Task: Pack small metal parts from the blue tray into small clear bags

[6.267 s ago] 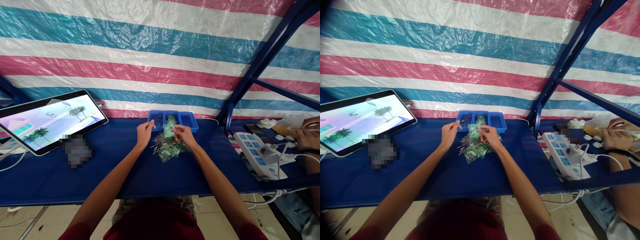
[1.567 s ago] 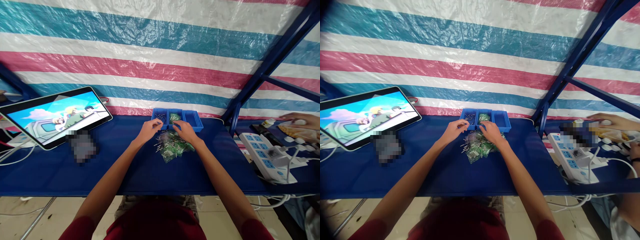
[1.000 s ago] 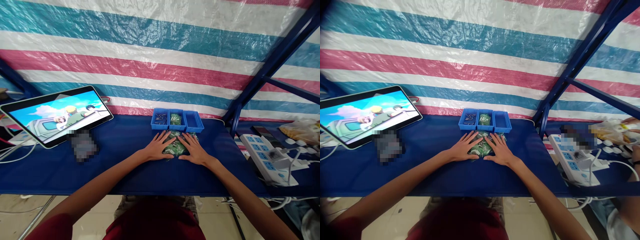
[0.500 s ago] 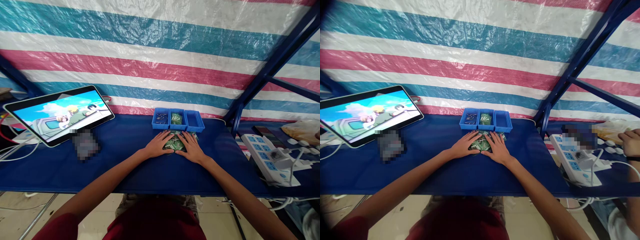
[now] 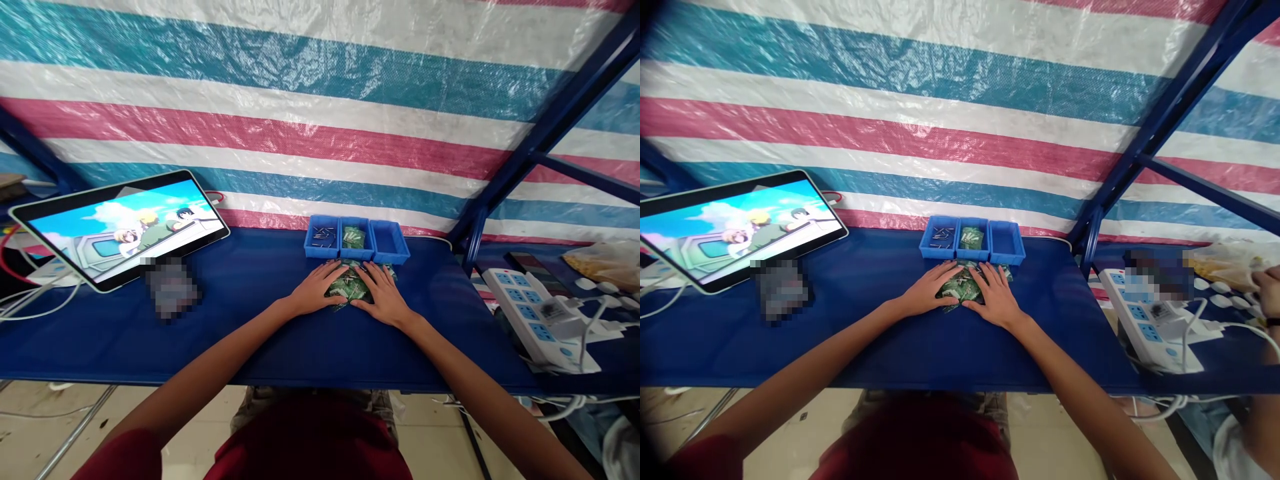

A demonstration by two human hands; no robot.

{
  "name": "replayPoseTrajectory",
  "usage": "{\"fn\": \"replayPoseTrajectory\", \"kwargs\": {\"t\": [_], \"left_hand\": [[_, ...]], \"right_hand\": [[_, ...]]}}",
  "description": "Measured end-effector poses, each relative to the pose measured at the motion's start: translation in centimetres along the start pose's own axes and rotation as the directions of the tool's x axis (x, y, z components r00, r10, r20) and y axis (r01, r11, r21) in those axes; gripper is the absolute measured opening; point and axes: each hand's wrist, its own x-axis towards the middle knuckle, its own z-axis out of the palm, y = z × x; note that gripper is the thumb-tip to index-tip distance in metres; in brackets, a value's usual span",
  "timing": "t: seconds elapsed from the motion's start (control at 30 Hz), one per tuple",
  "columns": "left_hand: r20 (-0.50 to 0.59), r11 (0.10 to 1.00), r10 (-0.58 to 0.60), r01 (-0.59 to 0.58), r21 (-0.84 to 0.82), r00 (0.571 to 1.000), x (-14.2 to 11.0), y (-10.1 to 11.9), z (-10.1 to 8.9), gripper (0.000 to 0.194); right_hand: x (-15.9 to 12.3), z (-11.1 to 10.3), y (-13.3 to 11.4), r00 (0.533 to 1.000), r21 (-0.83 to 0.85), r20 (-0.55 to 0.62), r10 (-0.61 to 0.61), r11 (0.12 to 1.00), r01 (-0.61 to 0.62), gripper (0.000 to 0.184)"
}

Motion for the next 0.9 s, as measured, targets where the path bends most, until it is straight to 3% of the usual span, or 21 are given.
{"fn": "replayPoseTrajectory", "kwargs": {"t": [0.17, 0.43, 0.9], "left_hand": [[0.014, 1.000, -0.006, 0.006, 0.002, 1.000, -0.1, 0.1, -0.2, 0.082], [0.003, 1.000, -0.003, 0.003, -0.010, 1.000, 0.0, 0.0, -0.1, 0.084], [0.012, 1.000, -0.021, 0.022, -0.012, 1.000, 0.0, 0.1, -0.3, 0.084]], "right_hand": [[-0.1, -0.1, 0.1, 0.992, 0.047, -0.101, -0.069, 0.996, 0.074, 0.071], [0.2, -1.2, -0.1, 0.943, 0.116, -0.266, -0.198, 0.965, 0.235, 0.029], [0.6, -1.3, -0.1, 0.920, 0.240, -0.369, -0.130, 0.943, 0.230, 0.012]]}}
